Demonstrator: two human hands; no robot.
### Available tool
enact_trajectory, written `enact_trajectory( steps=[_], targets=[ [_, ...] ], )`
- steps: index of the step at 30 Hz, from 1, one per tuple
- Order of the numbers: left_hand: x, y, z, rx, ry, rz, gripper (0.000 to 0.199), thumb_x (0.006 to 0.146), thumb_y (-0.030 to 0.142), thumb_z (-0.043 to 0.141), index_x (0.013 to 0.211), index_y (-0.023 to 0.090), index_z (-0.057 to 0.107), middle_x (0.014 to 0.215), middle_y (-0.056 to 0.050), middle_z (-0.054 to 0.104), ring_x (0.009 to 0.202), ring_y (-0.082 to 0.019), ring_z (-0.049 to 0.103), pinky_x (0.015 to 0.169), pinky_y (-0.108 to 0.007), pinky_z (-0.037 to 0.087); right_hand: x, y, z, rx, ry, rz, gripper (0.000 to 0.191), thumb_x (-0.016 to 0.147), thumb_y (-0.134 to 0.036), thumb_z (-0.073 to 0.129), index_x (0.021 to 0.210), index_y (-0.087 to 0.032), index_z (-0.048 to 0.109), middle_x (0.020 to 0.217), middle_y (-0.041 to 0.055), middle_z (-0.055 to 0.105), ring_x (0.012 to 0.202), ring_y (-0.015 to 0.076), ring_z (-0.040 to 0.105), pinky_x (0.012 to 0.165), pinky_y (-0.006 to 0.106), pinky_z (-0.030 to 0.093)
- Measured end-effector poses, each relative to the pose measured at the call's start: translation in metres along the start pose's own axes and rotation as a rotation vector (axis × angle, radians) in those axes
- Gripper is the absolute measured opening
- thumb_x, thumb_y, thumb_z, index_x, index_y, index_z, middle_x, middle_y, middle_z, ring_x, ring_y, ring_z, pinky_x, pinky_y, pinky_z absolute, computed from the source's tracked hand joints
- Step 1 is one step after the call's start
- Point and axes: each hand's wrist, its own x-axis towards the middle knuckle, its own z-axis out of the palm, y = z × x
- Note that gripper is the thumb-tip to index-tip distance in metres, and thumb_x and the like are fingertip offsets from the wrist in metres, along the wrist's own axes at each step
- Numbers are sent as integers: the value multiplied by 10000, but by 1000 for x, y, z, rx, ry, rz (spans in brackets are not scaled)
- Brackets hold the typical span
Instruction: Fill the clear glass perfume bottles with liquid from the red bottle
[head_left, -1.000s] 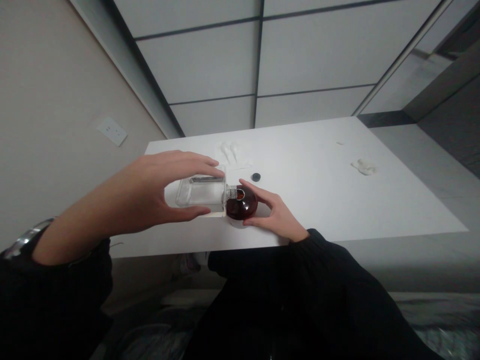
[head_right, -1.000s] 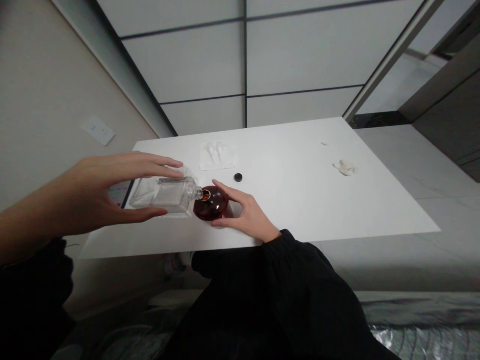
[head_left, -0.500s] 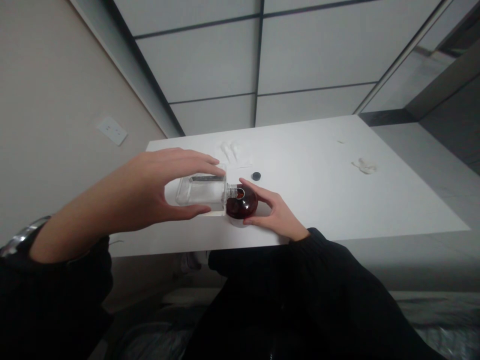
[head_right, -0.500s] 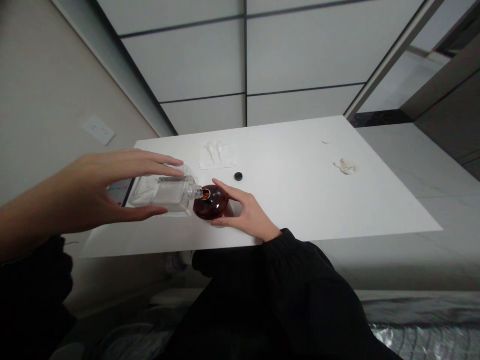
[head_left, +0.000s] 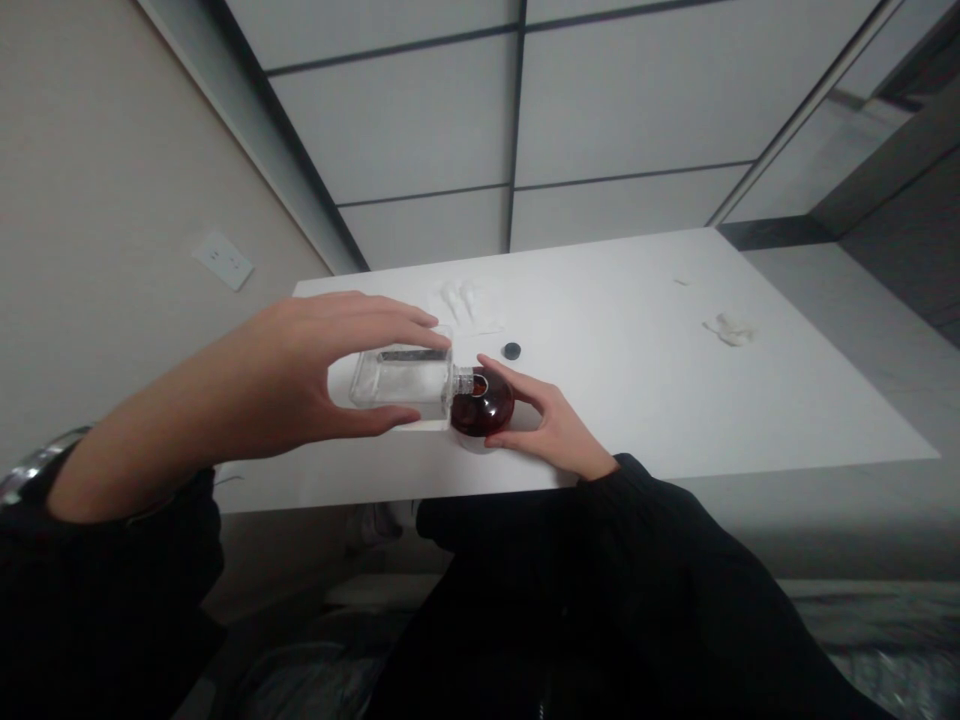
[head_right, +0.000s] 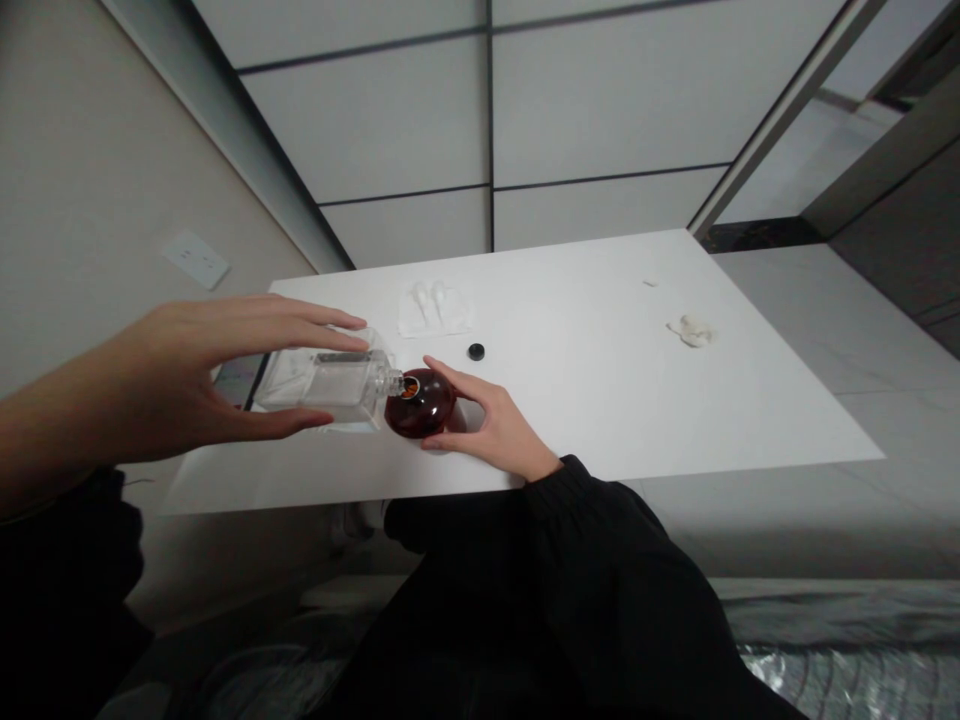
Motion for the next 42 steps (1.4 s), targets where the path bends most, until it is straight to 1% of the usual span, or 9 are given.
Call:
enact_trajectory(
  steps=[14,17,20,24,27,31,34,40,42],
  targets=[
    [2,-1,-1,12,-17,4,474,915,610,598,1312,369,696,1371,48,729,1284,-276,685,1156,-379,517,0,0,0,-7,-8,6,897,740,-399,927,1548,-321,544,1527,77,635,1445,331,578,1263,580,363],
    [3,1,-3,28,-32,-3,486,924,604,574,1317,346,696,1383,54,723,1296,-273,674,1166,-381,506,0,0,0,-7,-10,12,901,738,-402,927,1549,-317,544,1524,81,638,1446,332,576,1264,574,362],
    [4,3,-5,50,-62,-15,473,934,537,573,1336,316,688,1406,50,712,1306,-268,666,1178,-390,495,0,0,0,-8,-11,12,903,733,-405,930,1547,-325,547,1521,78,642,1442,332,581,1263,573,366],
    [3,3,-6,42,-65,-14,463,911,514,604,1327,330,691,1425,50,702,1336,-257,649,1190,-356,483,0,-1,0,-5,-10,20,903,725,-414,934,1540,-328,555,1520,76,641,1440,338,582,1260,585,368],
    [3,2,-7,42,-78,-25,456,929,477,594,1346,316,683,1438,48,693,1346,-262,642,1199,-370,474,0,-2,-1,-10,-8,18,903,726,-417,933,1541,-330,554,1521,78,641,1439,340,583,1260,591,363],
    [4,4,-8,29,-73,-18,459,919,514,610,1329,326,696,1425,56,700,1352,-270,640,1204,-363,470,1,-2,-1,-16,-15,20,906,724,-419,933,1541,-329,553,1524,76,637,1441,342,580,1259,596,363],
    [5,7,-9,34,-102,-50,461,947,501,573,1345,297,686,1429,46,696,1368,-272,623,1210,-384,461,0,-2,-1,-11,-10,16,908,721,-415,934,1540,-327,553,1520,75,641,1441,339,581,1260,595,362],
    [6,5,-9,49,-71,-18,455,923,523,588,1315,322,698,1398,53,715,1323,-264,656,1170,-366,499,0,-2,-1,-9,-3,12,898,729,-387,931,1541,-327,552,1526,80,635,1435,336,587,1257,596,366],
    [7,6,-10,54,-83,-18,456,921,521,590,1318,324,698,1401,52,713,1319,-263,658,1167,-367,503,0,-2,-1,-7,-5,20,894,732,-388,929,1541,-328,553,1527,76,635,1440,332,583,1261,587,364]
  ],
)
